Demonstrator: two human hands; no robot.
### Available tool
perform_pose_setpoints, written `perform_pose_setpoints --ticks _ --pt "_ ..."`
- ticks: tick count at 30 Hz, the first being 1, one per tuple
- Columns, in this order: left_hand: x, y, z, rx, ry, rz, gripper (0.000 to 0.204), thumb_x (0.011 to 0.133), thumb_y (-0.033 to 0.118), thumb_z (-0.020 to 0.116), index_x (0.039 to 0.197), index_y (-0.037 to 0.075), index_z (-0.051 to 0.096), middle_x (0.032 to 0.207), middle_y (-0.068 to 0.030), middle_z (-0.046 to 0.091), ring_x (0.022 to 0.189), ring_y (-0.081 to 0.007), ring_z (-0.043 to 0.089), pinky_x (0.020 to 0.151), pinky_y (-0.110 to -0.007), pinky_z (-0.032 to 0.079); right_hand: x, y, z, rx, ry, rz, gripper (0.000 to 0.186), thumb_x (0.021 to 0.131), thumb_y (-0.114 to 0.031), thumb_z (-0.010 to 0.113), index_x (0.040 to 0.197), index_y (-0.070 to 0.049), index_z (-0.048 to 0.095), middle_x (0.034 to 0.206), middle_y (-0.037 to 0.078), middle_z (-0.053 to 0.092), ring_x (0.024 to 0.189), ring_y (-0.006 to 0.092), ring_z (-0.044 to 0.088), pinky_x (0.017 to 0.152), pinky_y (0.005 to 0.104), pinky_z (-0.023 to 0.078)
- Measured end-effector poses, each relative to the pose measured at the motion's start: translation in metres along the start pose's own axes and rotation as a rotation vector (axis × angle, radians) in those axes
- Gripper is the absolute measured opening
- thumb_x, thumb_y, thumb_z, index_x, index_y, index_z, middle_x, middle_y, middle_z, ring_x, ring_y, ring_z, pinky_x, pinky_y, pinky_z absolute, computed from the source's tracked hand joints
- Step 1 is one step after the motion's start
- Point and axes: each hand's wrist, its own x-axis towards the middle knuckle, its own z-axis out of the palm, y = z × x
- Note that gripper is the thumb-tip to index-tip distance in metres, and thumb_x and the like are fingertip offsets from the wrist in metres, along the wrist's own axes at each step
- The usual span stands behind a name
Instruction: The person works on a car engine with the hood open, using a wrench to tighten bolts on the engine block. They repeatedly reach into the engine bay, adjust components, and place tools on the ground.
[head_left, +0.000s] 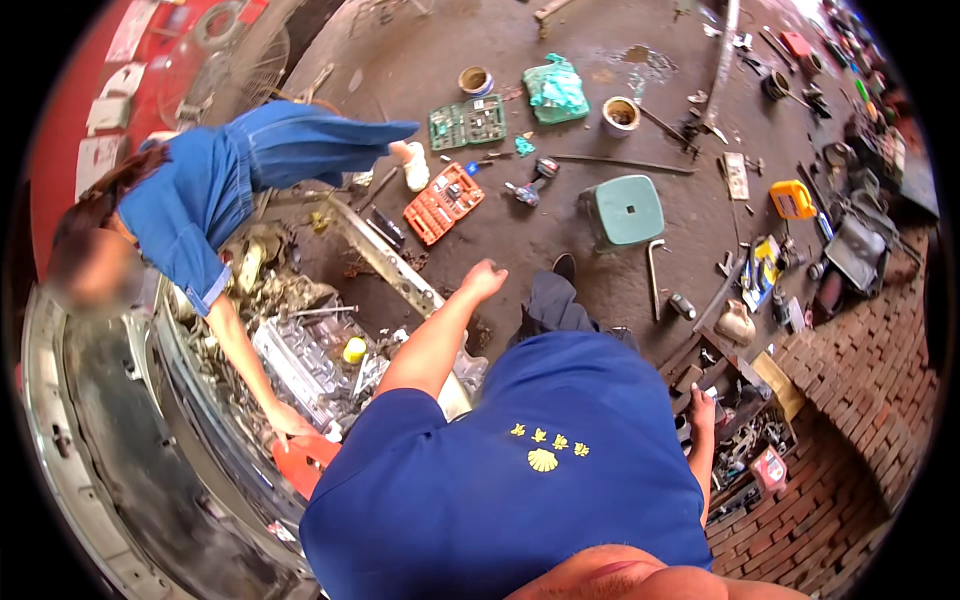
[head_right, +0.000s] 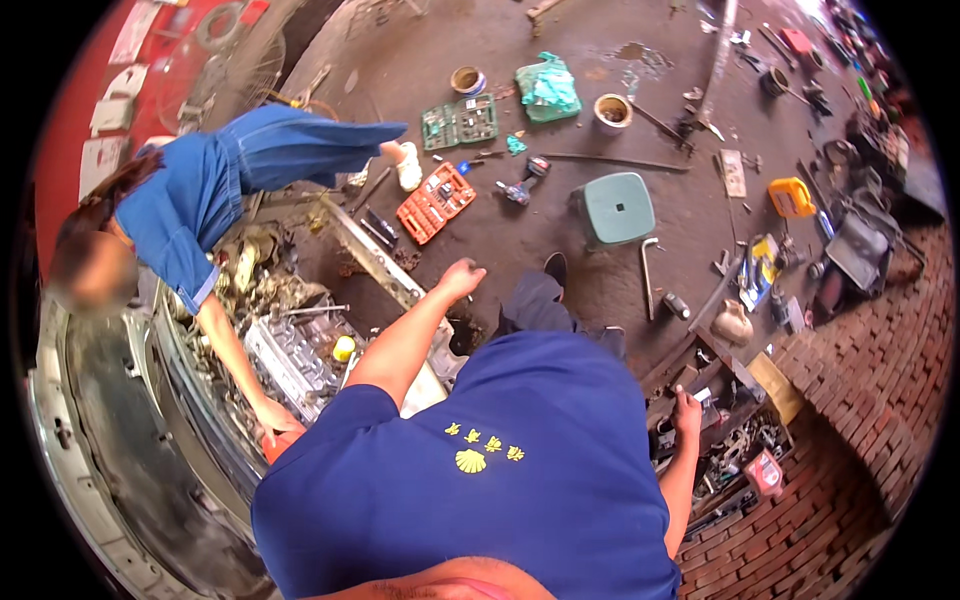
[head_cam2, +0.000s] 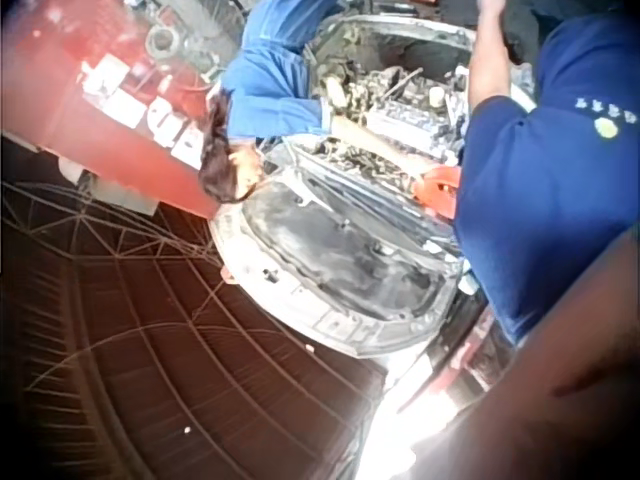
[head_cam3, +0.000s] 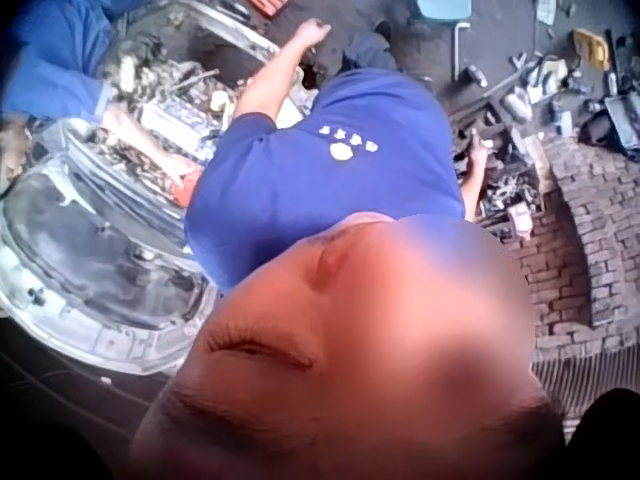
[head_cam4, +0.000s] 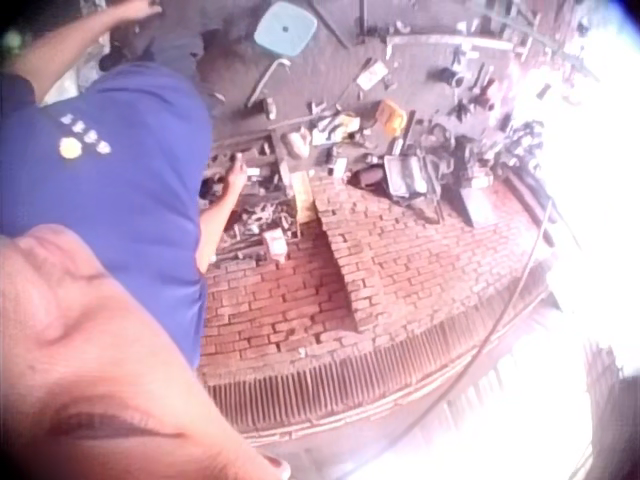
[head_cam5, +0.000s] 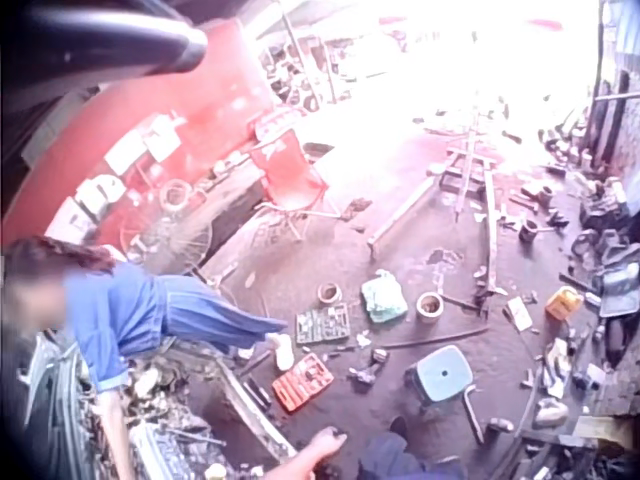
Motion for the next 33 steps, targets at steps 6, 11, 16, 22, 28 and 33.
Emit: perform_pose_setpoints --ticks 6,11,16,22,28,33 --pt "-0.011 -0.022 -0.009 -0.127 -0.016 -0.097 0.064 0.093 0.043 0.069 0.137 -0.002 0.062 0.135 -0.027 0.066 0.129 -0.0398 0.062 0.11 -0.045 0.048 0.016 -0.022 0.012 -0.167 0.016 0.026 0.048 0.099 -0.047 0.072 0.073 -0.008 0.059 0.059 -0.004 0.047 0.05 0.0102 0.041 0.048 0.0309 0.034" --pt "-0.033 -0.084 -0.021 -0.233 0.153 -0.186 0.064 0.092 0.042 0.073 0.134 -0.005 0.062 0.119 -0.0279 0.073 0.118 -0.0373 0.069 0.102 -0.042 0.053 0.064 -0.079 0.038 -0.258 -0.145 -0.056 0.046 0.1 -0.043 0.071 0.071 -0.012 0.054 0.059 -0.005 0.045 0.048 0.0091 0.04 0.046 0.0307 0.033" --pt "-0.079 -0.072 -0.014 -0.299 0.209 -0.306 0.062 0.095 0.045 0.067 0.136 -0.002 0.062 0.133 -0.0286 0.066 0.127 -0.0401 0.063 0.108 -0.044 0.05 0.127 -0.147 0.02 -0.49 -0.205 -0.139 0.051 0.101 -0.047 0.066 0.079 -0.002 0.066 0.063 -0.001 0.052 0.056 0.012 0.051 0.053 0.0336 0.041" --pt "-0.163 -0.081 0.063 -0.564 0.372 -0.408 0.059 0.096 0.048 0.068 0.133 0.002 0.064 0.126 -0.0245 0.071 0.121 -0.0393 0.066 0.104 -0.045 0.052 0.248 -0.235 0.014 -0.673 -0.265 -0.334 0.04 0.102 -0.042 0.068 0.081 -0.009 0.062 0.061 -0.005 0.043 0.051 0.0098 0.039 0.047 0.032 0.031" --pt "-0.239 -0.022 0.151 -0.669 0.454 -0.542 0.054 0.097 0.038 0.072 0.131 -0.003 0.063 0.104 -0.0189 0.075 0.093 -0.0263 0.074 0.086 -0.038 0.058 0.289 -0.32 0.03 -0.578 -0.335 -0.29 0.042 0.101 -0.04 0.068 0.072 -0.016 0.049 0.055 -0.004 0.042 0.041 0.0108 0.038 0.039 0.0323 0.029" --pt "-0.281 0.015 0.179 -0.677 0.576 -0.512 0.055 0.095 0.042 0.072 0.125 -0.003 0.067 0.106 -0.0245 0.075 0.105 -0.0377 0.073 0.094 -0.044 0.057 0.325 -0.342 0.058 -0.914 -0.326 -0.649 0.055 0.1 -0.049 0.066 0.085 0.004 0.066 0.056 0.005 0.05 0.049 0.0179 0.044 0.047 0.0416 0.039"
